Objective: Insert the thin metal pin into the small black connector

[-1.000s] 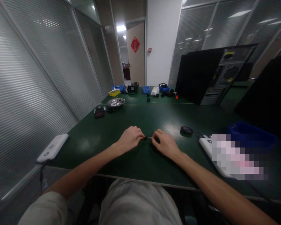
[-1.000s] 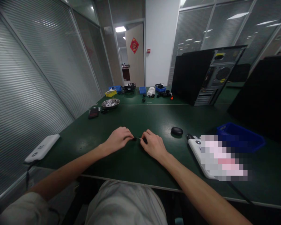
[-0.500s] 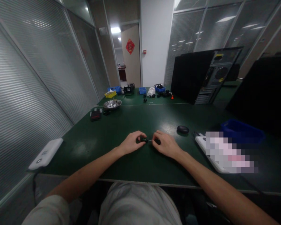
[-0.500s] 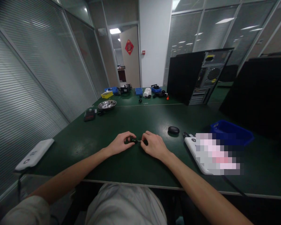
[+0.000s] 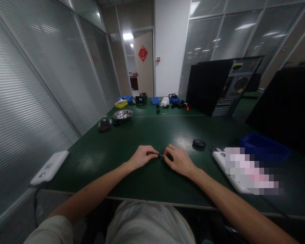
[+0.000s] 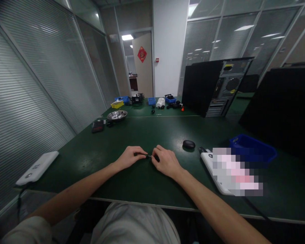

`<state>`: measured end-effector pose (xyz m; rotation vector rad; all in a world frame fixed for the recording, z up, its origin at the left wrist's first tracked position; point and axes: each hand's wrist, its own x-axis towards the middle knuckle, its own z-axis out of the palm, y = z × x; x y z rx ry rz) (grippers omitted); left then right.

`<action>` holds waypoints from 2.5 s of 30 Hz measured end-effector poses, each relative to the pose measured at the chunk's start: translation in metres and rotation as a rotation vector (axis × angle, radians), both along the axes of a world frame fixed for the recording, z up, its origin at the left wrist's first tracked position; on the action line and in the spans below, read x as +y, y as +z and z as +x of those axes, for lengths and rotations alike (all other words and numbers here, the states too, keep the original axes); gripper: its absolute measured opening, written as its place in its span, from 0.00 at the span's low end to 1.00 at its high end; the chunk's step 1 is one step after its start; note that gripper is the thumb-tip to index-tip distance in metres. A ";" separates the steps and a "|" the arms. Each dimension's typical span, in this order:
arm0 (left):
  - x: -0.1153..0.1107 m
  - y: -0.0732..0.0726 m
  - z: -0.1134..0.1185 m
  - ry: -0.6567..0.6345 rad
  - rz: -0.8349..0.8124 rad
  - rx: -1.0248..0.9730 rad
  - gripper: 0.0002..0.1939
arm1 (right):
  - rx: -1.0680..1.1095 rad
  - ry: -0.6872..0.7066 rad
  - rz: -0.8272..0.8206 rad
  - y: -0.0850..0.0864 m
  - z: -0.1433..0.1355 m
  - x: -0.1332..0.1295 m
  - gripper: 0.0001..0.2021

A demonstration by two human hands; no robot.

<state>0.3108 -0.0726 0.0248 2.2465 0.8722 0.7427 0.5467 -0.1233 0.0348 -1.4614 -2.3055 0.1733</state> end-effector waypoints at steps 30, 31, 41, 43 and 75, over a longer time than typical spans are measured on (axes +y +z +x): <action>0.003 -0.007 0.001 0.045 -0.050 -0.054 0.10 | -0.070 0.096 0.092 -0.011 -0.009 0.002 0.09; 0.003 -0.008 0.001 0.047 -0.051 -0.057 0.10 | -0.072 0.102 0.098 -0.012 -0.009 0.003 0.09; 0.002 -0.006 -0.002 0.038 -0.070 -0.135 0.10 | -0.070 0.131 0.107 -0.014 -0.007 0.003 0.08; 0.006 -0.005 -0.005 0.069 -0.039 -0.124 0.11 | -0.067 0.120 0.096 -0.013 -0.008 0.003 0.08; 0.048 -0.007 -0.070 0.023 0.298 0.277 0.19 | 0.094 -0.070 0.030 -0.015 0.006 0.013 0.08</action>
